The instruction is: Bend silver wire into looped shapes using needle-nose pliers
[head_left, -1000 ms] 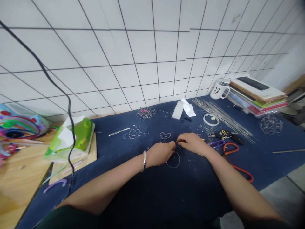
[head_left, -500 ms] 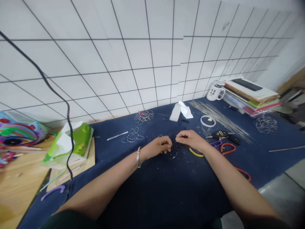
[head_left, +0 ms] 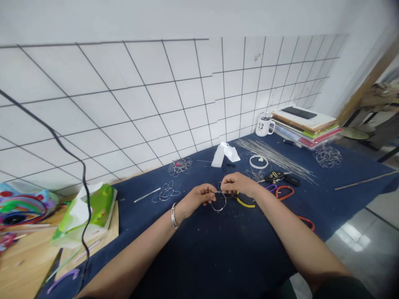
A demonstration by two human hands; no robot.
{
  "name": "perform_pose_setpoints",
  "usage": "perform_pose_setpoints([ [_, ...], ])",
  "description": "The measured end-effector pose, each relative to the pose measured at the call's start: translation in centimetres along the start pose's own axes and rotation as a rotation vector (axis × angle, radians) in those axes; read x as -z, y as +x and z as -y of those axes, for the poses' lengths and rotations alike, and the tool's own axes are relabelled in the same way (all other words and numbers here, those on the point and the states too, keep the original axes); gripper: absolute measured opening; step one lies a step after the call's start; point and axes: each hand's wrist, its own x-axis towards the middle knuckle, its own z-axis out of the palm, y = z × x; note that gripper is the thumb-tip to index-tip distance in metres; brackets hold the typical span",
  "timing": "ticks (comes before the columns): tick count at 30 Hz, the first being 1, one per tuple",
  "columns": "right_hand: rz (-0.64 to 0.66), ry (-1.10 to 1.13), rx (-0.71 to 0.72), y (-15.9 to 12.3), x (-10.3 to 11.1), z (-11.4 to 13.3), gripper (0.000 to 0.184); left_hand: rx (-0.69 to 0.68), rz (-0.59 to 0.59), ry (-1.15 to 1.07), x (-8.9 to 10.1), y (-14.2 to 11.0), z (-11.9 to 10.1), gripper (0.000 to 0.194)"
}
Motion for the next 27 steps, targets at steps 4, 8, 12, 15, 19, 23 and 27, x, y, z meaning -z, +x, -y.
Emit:
perform_pose_setpoints([
  [4, -0.105, 0.082, 0.076, 0.3, 0.5, -0.6, 0.027, 0.007, 0.02, -0.013, -1.2, 1.0, 0.0, 0.021],
  [8, -0.35, 0.269, 0.194, 0.5, 1.0, -0.9, 0.027, -0.048, -0.075, -0.128, -1.9, 2.3, -0.2, 0.019],
  [12, -0.521, 0.315, 0.196, 0.9, 1.7, -1.5, 0.027, -0.098, -0.186, -0.263, -2.4, 3.2, -0.1, 0.02],
  [15, -0.533, 0.265, 0.156, 1.1, 1.7, -2.1, 0.025, -0.12, -0.218, -0.314, -2.4, 3.3, 0.4, 0.02],
  [19, -0.428, 0.159, 0.073, 1.4, 1.2, -2.6, 0.025, -0.136, -0.284, -0.319, -2.0, 3.2, 1.0, 0.022],
  [23, -0.368, 0.096, 0.028, 1.5, 0.7, -2.3, 0.025, -0.147, -0.315, -0.297, -1.4, 3.4, 1.2, 0.025],
  [27, -0.314, 0.066, 0.017, 1.4, 0.5, -1.8, 0.025, -0.149, -0.319, -0.264, -1.0, 3.6, 1.3, 0.024],
])
